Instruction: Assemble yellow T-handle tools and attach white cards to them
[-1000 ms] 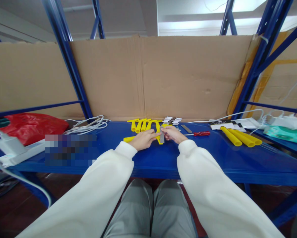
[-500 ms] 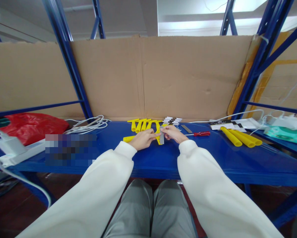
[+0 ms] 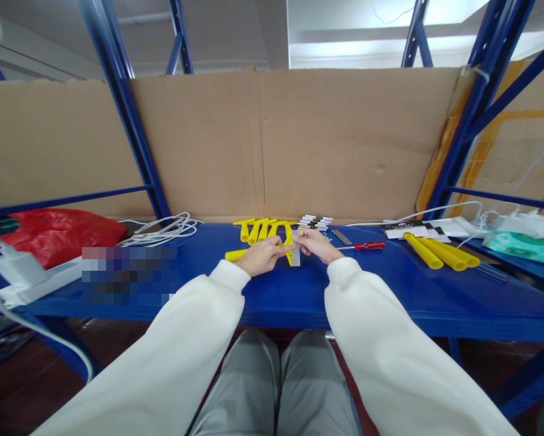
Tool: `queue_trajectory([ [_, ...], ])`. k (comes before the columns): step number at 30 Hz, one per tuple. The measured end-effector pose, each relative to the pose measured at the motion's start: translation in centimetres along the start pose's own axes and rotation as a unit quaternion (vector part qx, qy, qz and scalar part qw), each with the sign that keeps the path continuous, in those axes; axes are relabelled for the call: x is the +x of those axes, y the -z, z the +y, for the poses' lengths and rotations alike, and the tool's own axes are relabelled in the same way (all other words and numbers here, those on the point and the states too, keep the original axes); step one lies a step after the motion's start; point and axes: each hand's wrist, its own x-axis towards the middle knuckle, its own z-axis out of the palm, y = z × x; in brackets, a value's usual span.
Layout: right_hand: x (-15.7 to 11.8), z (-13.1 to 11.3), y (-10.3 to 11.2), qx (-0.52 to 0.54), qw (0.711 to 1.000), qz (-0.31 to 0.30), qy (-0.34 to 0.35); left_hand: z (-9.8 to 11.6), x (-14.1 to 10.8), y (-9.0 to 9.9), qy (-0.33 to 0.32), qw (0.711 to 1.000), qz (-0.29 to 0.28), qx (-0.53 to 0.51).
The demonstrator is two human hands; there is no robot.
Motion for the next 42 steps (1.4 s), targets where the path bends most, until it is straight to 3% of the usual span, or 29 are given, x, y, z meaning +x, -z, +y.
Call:
queue_trajectory([
  [11,0.4,0.7,0.0,-0.057,0.998,-0.013,-0.001,0.2,0.0,0.1,0.017,0.999,-0.039,0.026],
  [15,0.8,0.8,0.4,-0.13,0.991,0.031,-0.005,-0.3,0.1,-0.4,0.025,0.999,-0.043,0.022],
  [18,1.1,0.8,1.4,-0.231,0.965,0.118,0.026,-0.6,0.2,-0.7,0.033,0.997,-0.063,0.022],
  [22,1.4,0.9,2.6,-0.388,0.901,0.196,0.013,-0.8,0.2,-0.8,0.033,0.996,-0.077,0.024],
  [32,1.1,0.2,1.4,-0.552,0.813,0.158,-0.098,-0.4,0.1,-0.2,0.028,0.995,-0.093,0.023],
  [37,1.2,-0.3,1.9,-0.561,0.798,0.155,-0.157,0.0,0.0,0.2,0.03,0.995,-0.096,0.014],
  [42,1.5,-0.4,1.9,-0.566,0.795,0.147,-0.163,0.4,0.1,0.5,0.034,0.994,-0.105,0.021],
])
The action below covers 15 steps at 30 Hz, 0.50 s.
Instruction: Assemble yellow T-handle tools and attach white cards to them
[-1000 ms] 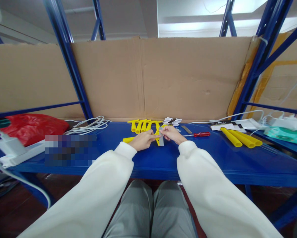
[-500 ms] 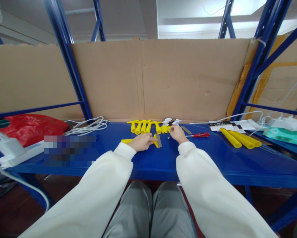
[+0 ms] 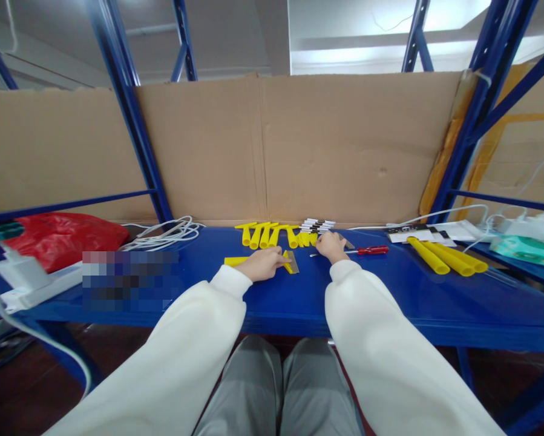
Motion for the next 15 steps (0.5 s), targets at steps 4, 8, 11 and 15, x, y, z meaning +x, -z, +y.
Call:
queue_trajectory([
  [4,0.2,-0.6,-0.2,-0.031,0.999,-0.002,0.025,0.0,0.0,0.0,0.002,1.0,0.004,-0.007],
  [8,0.6,-0.7,-0.4,-0.06,0.997,0.0,0.047,-0.1,0.0,-0.1,-0.001,1.0,0.013,-0.005],
  [11,0.9,-0.7,-0.5,-0.075,0.995,0.0,0.058,-0.2,0.1,-0.3,-0.002,1.0,0.02,-0.002],
  [15,1.1,-0.7,-0.5,-0.076,0.995,0.0,0.06,-0.2,0.2,-0.3,-0.005,1.0,0.027,-0.013],
])
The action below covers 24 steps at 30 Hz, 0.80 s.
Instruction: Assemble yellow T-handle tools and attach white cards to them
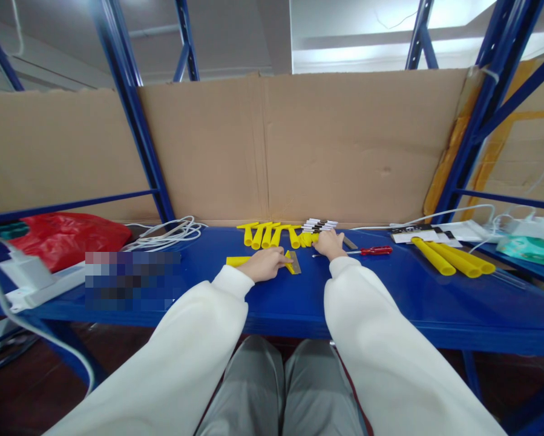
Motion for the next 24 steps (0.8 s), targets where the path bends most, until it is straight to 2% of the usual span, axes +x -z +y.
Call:
queue_trajectory([
  [10,-0.4,0.2,0.1,-0.003,0.999,0.038,-0.022,-0.1,0.0,-0.1,0.006,1.0,0.002,-0.005],
  [15,-0.1,0.7,0.0,0.02,0.998,0.029,-0.058,-0.1,0.0,-0.2,0.007,1.0,-0.002,0.0],
  [18,0.4,1.1,-0.4,0.044,0.994,0.025,-0.094,-0.1,-0.1,-0.1,0.005,1.0,-0.006,0.0],
  [24,0.4,2.0,-0.5,0.137,0.978,0.074,-0.139,-0.2,0.1,-0.3,0.012,1.0,-0.003,-0.005],
])
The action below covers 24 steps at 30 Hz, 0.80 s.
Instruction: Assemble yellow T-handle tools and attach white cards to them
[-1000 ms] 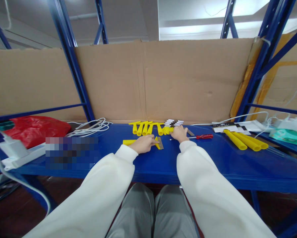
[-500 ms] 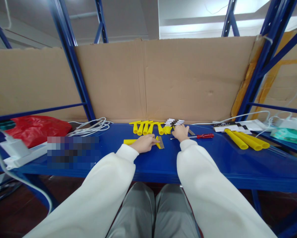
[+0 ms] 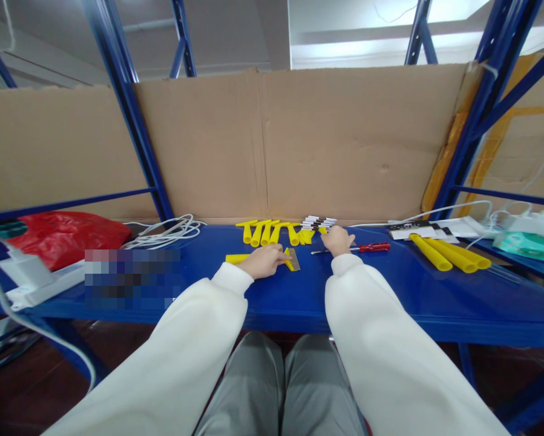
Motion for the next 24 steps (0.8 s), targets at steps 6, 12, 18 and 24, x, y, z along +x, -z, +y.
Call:
queue_trajectory([
  [6,-0.6,0.3,1.1,0.124,0.99,0.049,-0.032,-0.3,0.2,-0.4,-0.012,1.0,0.009,0.01],
  [12,-0.6,-0.2,1.6,0.272,0.957,0.101,0.015,-0.4,0.2,-0.4,-0.01,1.0,0.009,0.009],
  [18,-0.7,-1.2,0.8,0.433,0.899,0.061,-0.007,-0.4,0.4,-0.5,-0.01,1.0,0.012,0.004],
  [24,-1.4,-1.6,-0.3,0.455,0.887,-0.084,0.013,-0.6,0.5,-0.7,-0.015,0.999,0.026,-0.012],
])
